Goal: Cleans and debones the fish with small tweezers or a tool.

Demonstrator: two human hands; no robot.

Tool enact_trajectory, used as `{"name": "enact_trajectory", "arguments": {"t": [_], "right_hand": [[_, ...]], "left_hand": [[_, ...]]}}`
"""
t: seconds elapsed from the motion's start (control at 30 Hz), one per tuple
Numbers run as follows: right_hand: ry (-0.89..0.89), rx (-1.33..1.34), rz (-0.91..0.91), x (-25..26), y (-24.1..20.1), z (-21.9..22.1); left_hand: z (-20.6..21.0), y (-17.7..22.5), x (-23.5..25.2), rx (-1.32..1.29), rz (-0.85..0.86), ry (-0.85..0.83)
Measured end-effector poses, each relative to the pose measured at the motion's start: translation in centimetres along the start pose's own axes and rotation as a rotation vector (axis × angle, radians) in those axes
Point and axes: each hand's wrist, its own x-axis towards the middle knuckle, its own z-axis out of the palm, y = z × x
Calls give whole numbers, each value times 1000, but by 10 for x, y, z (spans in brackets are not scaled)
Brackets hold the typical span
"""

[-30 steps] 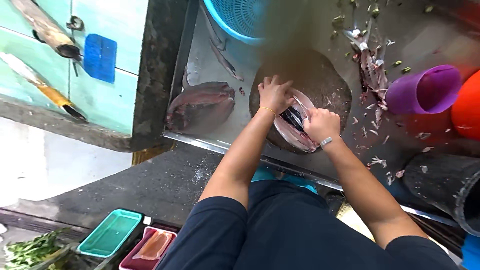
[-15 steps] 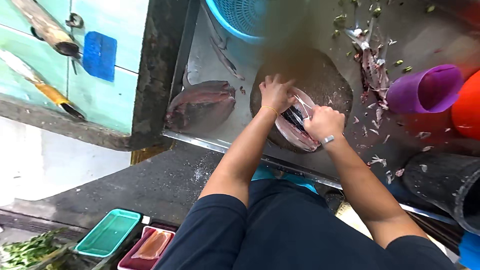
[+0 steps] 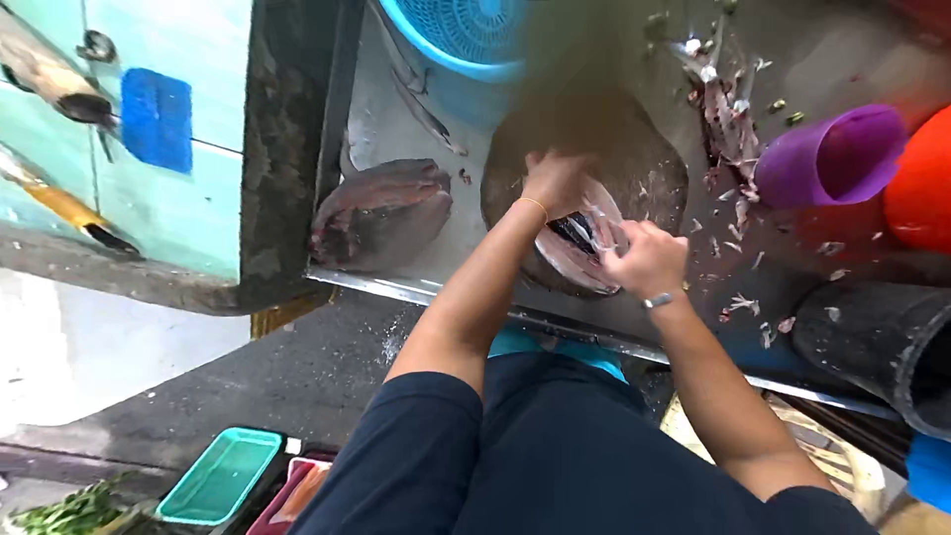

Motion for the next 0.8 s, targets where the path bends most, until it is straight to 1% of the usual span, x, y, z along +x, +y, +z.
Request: {"name": "enact_trajectory", "arguments": {"t": [0.07, 0.2, 0.33, 0.43, 0.5, 0.57, 0.6, 0.7, 0.8], "right_hand": [[-44, -2, -9, 12, -13, 2], [-44, -16, 35, -4, -11, -21], [-140, -19, 73, 16, -20, -17], [-145, -28, 88, 9, -22, -38], [-147, -31, 91, 6, -22, -39], [-193, -36, 102, 16, -24, -33], [-219, -32, 108, 16, -24, -36], [-217, -27, 131, 11, -25, -52], [-237, 6, 146, 16, -25, -39]], "left_hand": [[-7, 0, 3, 13, -3, 7], [-4, -3, 3, -11, -15, 15], [0, -1, 3, 4, -28, 23], [-4, -1, 6, -12, -44, 21], [-2, -1, 4, -17, -56, 8], [0, -1, 5, -10, -59, 16], [2, 2, 2, -16, -63, 13], [-6, 2, 7, -29, -76, 4], [-2, 3, 5, -14, -78, 4]]}}
